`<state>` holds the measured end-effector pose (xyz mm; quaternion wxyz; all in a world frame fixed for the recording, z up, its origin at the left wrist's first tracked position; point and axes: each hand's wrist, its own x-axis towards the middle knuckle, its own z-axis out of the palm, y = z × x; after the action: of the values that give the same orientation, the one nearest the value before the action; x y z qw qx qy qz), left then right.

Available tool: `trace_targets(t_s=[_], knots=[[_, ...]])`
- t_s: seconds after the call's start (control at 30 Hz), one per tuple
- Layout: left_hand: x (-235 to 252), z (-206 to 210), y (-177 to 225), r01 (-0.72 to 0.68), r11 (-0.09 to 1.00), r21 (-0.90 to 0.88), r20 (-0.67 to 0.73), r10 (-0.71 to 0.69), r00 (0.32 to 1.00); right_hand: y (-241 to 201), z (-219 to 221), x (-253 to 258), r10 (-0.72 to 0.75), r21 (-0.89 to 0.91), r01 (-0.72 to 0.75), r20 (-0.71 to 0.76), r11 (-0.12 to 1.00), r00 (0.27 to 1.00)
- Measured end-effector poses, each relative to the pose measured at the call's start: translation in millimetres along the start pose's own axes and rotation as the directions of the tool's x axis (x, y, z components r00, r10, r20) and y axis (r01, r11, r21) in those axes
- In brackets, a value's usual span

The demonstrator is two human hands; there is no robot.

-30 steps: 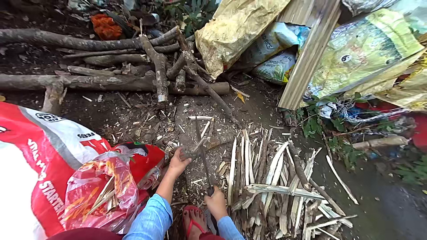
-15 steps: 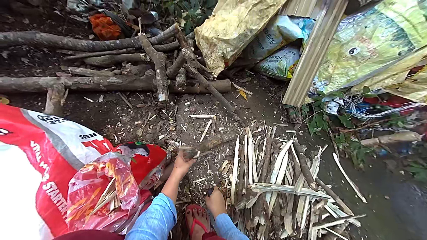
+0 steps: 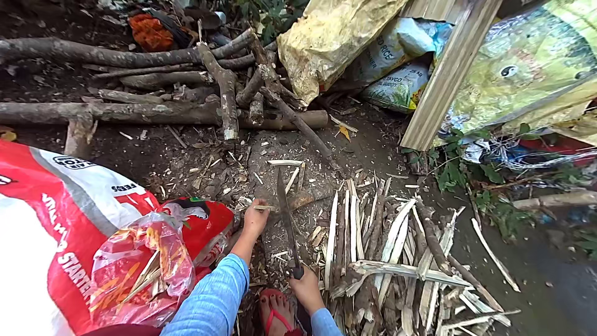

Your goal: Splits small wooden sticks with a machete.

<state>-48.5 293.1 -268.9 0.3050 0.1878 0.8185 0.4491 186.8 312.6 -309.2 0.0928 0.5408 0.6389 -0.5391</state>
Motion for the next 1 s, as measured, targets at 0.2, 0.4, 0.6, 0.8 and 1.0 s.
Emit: trace_targets(t_s=[0.2,0.4,0.6,0.8,1.0], knots=[[4.4,7.4,5.4,-0.14,0.989,0.055,0.094,0.135,0.986,-13.3,-30.8,-44.5,-0.138,-0.057,0.133,-0.096,0.989,0.986],[3.3,9.8,19.5,-0.221,0.958,0.182,0.185,0.187,0.965,-33.9,-50.4,-74.2,-0.251,-0.144,0.23,-0.155,0.963,0.955],[5.1,8.3,21.4,-0.241,0.947,0.215,0.208,0.196,0.958,-38.8,-51.5,-78.2,-0.283,-0.162,0.255,-0.182,0.953,0.942],[10.4,7.0,14.1,-0.279,0.949,0.149,0.241,0.239,0.941,-35.2,-49.5,-79.7,-0.276,-0.154,0.253,-0.158,0.955,0.948],[13.0,1.3,21.3,-0.237,0.962,0.136,0.27,0.194,0.943,-31.9,-50.3,-79.9,-0.301,-0.177,0.273,-0.153,0.945,0.941]])
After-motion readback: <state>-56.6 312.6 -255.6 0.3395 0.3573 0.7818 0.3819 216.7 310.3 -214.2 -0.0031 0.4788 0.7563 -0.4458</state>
